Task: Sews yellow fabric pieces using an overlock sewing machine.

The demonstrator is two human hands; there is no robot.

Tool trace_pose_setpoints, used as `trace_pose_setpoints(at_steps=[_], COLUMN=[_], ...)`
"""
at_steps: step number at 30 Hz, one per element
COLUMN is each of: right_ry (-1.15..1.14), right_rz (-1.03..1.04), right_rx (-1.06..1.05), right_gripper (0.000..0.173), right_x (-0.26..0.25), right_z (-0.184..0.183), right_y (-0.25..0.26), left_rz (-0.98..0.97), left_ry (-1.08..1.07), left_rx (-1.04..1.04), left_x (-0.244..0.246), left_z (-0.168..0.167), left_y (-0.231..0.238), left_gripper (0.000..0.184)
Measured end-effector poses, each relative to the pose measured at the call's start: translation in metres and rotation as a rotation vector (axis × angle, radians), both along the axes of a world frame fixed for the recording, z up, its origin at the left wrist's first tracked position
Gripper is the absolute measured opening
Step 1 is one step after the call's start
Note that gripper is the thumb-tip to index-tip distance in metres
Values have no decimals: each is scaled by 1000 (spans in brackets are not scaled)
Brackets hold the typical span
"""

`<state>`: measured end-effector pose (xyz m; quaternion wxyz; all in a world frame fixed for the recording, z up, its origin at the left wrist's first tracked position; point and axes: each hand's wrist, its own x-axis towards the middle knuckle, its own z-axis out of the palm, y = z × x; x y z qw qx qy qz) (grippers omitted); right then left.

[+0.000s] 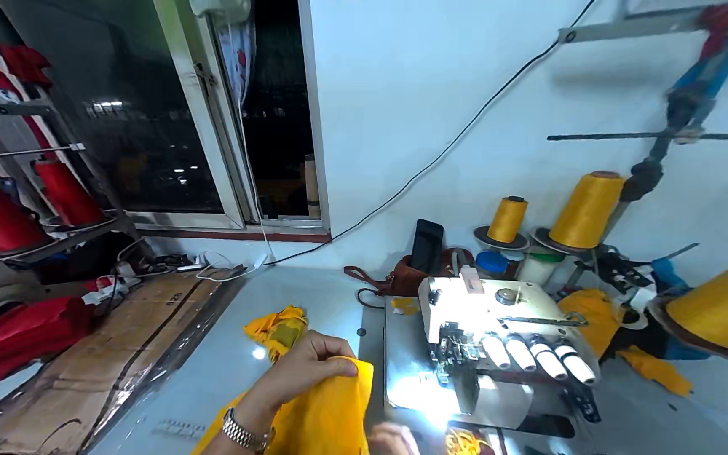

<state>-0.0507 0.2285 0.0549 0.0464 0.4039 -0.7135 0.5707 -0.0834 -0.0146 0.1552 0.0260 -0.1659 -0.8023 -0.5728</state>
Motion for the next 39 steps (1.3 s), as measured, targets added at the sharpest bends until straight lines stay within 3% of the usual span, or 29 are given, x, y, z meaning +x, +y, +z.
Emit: trace_pose_setpoints(at_steps=[3,6,9,12,16,21,25,27,29,32,35,39], right_ry=[80,86,42,-8,-5,-17,11,50,74,46,-54,-12], right_rz=[-186,-212,-208,-219,-197,-215,-231,-241,-253,-269,-275,-253], right_rx=[-182,-327,-402,-393,-394,-383,-386,-371,-373,-374,-376,-382], right_gripper=[34,36,26,14,18,19,14,20,23,18,18,16], right_x=[-8,-22,-28,-27,-27,-21,-20,-21,-21,-22,-19,-23], right_z=[14,16,24,34,43,45,41,40,40,37,37,30], right_y=[-23,-44,-54,-54,-48,-41,-41,-40,-39,-40,-40,-40], left_rz=[-14,-38,10,43,-78,21,-24,-57,-35,48,42,14], left_ry=[69,119,150,178,105,109,123,108,91,87,92,26], left_rx=[39,38,4,6,-52,-134,-95,-132,-170,-176,-124,-111], left_x=[10,15,19,23,26,29,30,30,30,30,31,31], left_z=[-3,-1,3,5,10,9,3,1,-1,-4,-3,-4], left_y=[8,11,14,17,13,16,16,16,17,18,18,21], left_gripper=[13,11,14,12,19,21,22,22,16,21,14,7])
